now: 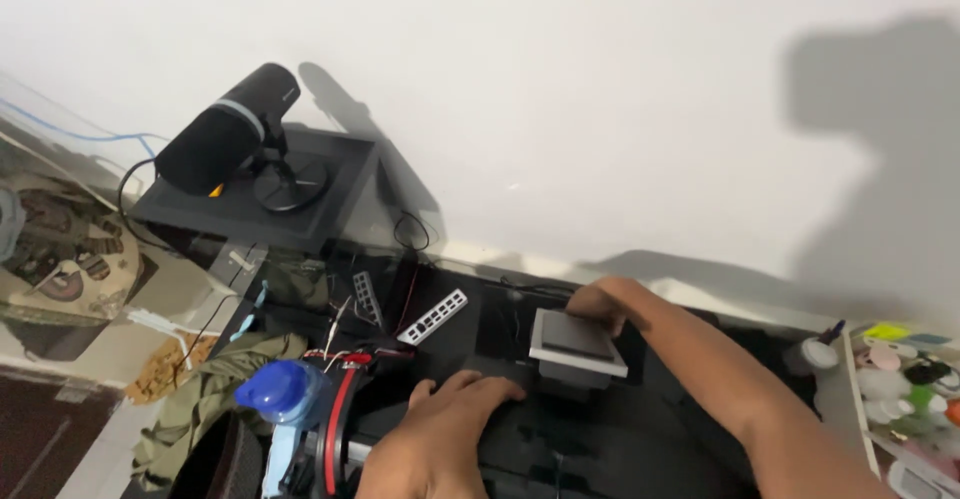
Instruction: The recorder cleans a computer monitor, keyboard, and the surrounding desk area using a yellow cloth.
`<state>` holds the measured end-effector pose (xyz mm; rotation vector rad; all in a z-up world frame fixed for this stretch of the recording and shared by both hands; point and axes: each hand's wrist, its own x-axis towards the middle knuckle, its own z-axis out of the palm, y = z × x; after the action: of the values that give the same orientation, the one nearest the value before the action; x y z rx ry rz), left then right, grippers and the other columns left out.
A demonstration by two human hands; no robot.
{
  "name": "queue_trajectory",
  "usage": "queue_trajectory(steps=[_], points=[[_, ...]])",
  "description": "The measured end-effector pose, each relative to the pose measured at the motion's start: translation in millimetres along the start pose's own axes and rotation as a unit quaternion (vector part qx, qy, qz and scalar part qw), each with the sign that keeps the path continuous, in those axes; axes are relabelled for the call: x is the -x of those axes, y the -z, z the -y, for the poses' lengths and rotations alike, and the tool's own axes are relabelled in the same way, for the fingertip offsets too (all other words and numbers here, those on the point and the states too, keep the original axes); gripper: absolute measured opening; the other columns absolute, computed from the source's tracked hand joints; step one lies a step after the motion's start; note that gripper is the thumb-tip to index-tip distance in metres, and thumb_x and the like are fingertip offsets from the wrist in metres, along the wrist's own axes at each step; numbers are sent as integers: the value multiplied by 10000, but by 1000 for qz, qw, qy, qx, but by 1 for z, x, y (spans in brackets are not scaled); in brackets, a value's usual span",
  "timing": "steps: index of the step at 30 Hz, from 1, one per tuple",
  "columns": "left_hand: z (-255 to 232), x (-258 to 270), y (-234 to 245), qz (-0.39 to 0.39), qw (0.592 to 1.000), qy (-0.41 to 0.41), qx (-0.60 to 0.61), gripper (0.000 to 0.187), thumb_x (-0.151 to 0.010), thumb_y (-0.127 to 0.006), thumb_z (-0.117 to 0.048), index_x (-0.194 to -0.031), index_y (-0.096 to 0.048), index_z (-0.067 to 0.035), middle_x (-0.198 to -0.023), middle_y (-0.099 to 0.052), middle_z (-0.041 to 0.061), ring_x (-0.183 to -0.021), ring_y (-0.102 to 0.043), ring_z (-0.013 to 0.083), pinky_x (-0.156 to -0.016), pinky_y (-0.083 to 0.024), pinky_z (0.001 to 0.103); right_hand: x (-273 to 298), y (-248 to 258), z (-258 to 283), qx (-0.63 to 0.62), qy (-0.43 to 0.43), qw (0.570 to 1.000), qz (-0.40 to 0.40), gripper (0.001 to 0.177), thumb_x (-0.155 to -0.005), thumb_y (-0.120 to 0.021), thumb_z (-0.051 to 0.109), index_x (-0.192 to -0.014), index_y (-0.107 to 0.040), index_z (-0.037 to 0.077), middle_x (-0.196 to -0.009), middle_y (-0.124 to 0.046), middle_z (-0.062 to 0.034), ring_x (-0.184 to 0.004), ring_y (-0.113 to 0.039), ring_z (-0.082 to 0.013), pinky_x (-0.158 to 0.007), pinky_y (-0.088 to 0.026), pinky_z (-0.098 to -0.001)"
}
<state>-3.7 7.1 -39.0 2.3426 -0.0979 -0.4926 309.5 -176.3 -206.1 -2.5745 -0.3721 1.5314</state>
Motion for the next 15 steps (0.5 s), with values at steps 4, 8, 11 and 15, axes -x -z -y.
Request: queue_trajectory(steps=[4, 8, 11, 15], points=[[-21, 0, 11, 41, 998, 1, -43, 1083, -394, -898, -267, -1415, -545, -195, -1400, -593, 92, -1462, -400, 305, -1171, -190, 612, 4, -36, -24, -1, -1, 1000, 9, 504, -974, -509, 517, -1105, -694, 66, -1017, -704, -133, -819, -654, -255, -694, -569, -379], [-27, 2, 23, 31, 999, 27, -14, 1074, -405, -910, -315, -1416, -562, -218, -1371, -618, 76, -1437, -446, 289, -1191, -195, 607, 2, -1, -19, -10, 35, 999, -27, 559, -963, -538, 536, -1127, -714, 31, -1082, -729, -138, -886, -687, -257, -733, -597, -372], [-23, -1, 16, 43, 999, 27, -15, 1111, -385, -924, -312, -1426, -545, -214, -1384, -612, 56, -1446, -432, 284, -1184, -197, 601, -10, 5, -32, -33, 63, 997, -21, 578, -931, -587, 532, -1109, -742, 4, -1063, -748, -144, -877, -717, -258, -720, -604, -367], [-18, -2, 11, 47, 996, 24, -66, 1142, -365, -896, -274, -1442, -522, -210, -1374, -602, 62, -1427, -455, 273, -1172, -243, 559, 14, 1, -19, 4, 50, 998, -25, 588, -910, -587, 531, -1136, -751, 13, -1046, -749, -162, -853, -708, -257, -702, -567, -371]])
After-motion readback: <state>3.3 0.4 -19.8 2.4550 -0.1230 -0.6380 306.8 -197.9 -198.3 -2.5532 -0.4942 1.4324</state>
